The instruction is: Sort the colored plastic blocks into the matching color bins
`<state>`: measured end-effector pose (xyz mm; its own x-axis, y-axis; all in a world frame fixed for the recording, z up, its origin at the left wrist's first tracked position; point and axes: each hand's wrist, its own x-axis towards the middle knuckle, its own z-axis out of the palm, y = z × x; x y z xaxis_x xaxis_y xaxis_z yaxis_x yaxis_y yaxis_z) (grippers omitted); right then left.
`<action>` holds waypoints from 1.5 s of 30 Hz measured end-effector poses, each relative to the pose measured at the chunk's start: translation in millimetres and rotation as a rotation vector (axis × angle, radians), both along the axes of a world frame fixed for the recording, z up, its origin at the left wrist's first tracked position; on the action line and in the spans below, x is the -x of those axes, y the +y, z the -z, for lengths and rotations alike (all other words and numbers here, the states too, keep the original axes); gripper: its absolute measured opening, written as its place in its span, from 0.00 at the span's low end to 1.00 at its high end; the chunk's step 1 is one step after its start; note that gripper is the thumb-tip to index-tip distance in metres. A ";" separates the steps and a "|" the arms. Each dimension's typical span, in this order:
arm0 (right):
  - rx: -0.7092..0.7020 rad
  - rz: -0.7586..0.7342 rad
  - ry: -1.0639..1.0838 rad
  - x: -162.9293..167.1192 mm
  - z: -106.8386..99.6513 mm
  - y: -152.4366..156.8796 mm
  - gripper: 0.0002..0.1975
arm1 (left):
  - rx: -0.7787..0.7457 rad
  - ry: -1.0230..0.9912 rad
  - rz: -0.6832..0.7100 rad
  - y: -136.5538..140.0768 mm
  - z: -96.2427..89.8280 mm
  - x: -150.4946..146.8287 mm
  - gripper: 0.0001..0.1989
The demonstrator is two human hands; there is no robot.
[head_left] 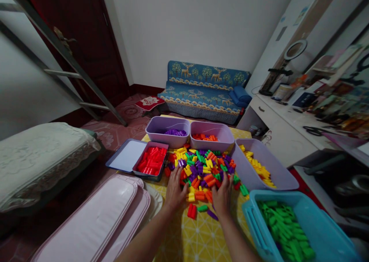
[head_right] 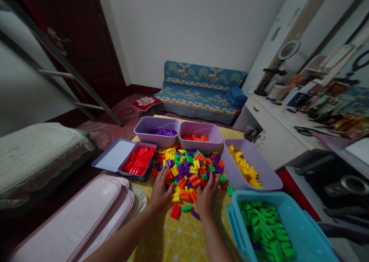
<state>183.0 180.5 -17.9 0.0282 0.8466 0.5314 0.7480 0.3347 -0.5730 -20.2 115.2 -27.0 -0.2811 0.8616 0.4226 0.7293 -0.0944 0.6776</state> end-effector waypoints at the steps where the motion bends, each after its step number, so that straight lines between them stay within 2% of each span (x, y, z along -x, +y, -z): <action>1: 0.006 0.021 0.021 2.1 0.7 11.2 0.29 | 0.005 0.002 0.000 0.0 -0.4 0.0 0.35; 5: -0.041 0.041 0.143 14.5 -10.8 30.8 0.23 | 0.023 0.001 -0.003 -0.5 -2.7 -0.8 0.34; 9: -0.126 -0.093 0.212 23.2 -34.1 16.6 0.16 | 0.025 -0.017 -0.007 -1.0 -4.3 -1.4 0.33; 14: 0.000 -0.267 -0.042 29.9 -41.6 -1.7 0.10 | 0.023 -0.024 0.000 -0.4 -4.3 -0.9 0.34; 18: 0.106 -0.223 -0.251 42.0 -43.7 -4.7 0.19 | 0.005 -0.024 -0.002 -0.3 -3.7 -0.6 0.34; 21: 0.169 -0.234 -0.327 50.6 -48.0 -3.8 0.20 | 0.008 -0.014 -0.001 -0.4 -4.7 -0.6 0.34; 25: 0.181 -0.263 -0.284 55.9 -44.9 -1.9 0.18 | -0.003 0.006 0.009 -1.4 -9.5 -1.9 0.34; 32: 0.058 -0.262 -0.162 53.1 -27.9 -2.3 0.20 | -0.037 0.137 -0.031 -1.4 -17.8 2.7 0.32; 38: 0.087 -0.428 -0.161 47.3 -31.8 3.9 0.21 | 0.041 0.212 0.054 6.5 -21.0 10.6 0.34; 42: 0.055 -0.558 -0.129 47.4 -30.5 6.5 0.17 | 0.039 0.200 0.019 9.4 -18.5 8.0 0.34; 45: -0.031 -0.540 -0.075 47.4 -25.5 5.2 0.13 | 0.025 0.192 0.005 10.1 -16.0 7.4 0.32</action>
<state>135.6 185.7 7.6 -0.4453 0.7139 0.5404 0.5033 0.6987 -0.5084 -27.6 125.3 -11.0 -0.1933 0.8737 0.4464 0.8450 -0.0829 0.5283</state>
